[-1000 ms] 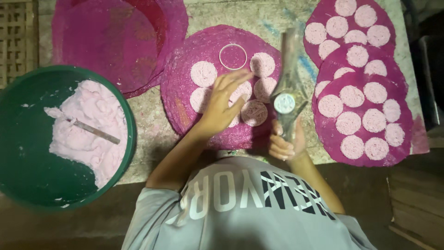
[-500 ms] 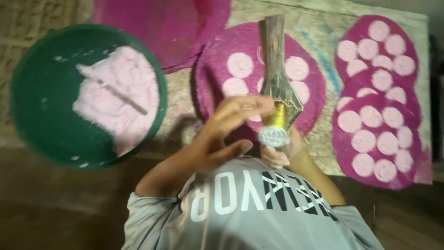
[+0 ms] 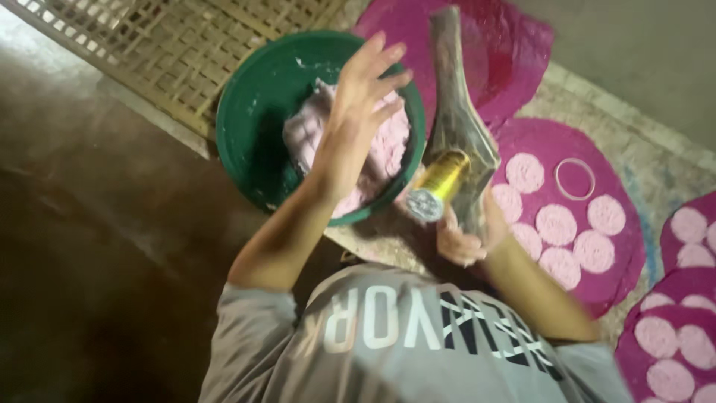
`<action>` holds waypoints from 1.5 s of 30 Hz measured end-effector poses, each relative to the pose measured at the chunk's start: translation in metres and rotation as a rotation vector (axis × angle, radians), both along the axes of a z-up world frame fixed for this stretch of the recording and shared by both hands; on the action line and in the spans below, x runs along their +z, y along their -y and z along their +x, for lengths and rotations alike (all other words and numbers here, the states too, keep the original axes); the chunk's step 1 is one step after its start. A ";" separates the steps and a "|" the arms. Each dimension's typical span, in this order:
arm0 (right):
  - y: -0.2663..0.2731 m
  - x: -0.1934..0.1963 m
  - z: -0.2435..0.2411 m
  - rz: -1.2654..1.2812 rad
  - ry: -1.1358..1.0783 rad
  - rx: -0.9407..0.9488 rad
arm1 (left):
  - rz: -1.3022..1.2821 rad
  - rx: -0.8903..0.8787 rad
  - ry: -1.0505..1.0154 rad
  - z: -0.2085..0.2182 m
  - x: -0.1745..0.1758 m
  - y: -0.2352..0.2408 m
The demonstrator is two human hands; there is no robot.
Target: The person scoops pink dough from a green basin and uses a handheld press to form circular discs on a pink mat. The person repeatedly fills the press, presses the dough, and arranges the finished discs on the mat.
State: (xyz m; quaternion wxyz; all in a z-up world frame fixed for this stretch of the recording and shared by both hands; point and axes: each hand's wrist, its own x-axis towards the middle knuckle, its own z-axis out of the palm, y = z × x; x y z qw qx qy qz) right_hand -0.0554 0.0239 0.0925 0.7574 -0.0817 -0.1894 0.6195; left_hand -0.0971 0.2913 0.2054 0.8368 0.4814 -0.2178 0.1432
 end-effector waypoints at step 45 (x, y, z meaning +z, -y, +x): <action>-0.051 -0.019 -0.019 -0.003 0.022 -0.092 | 0.907 0.434 0.628 -0.025 0.019 -0.022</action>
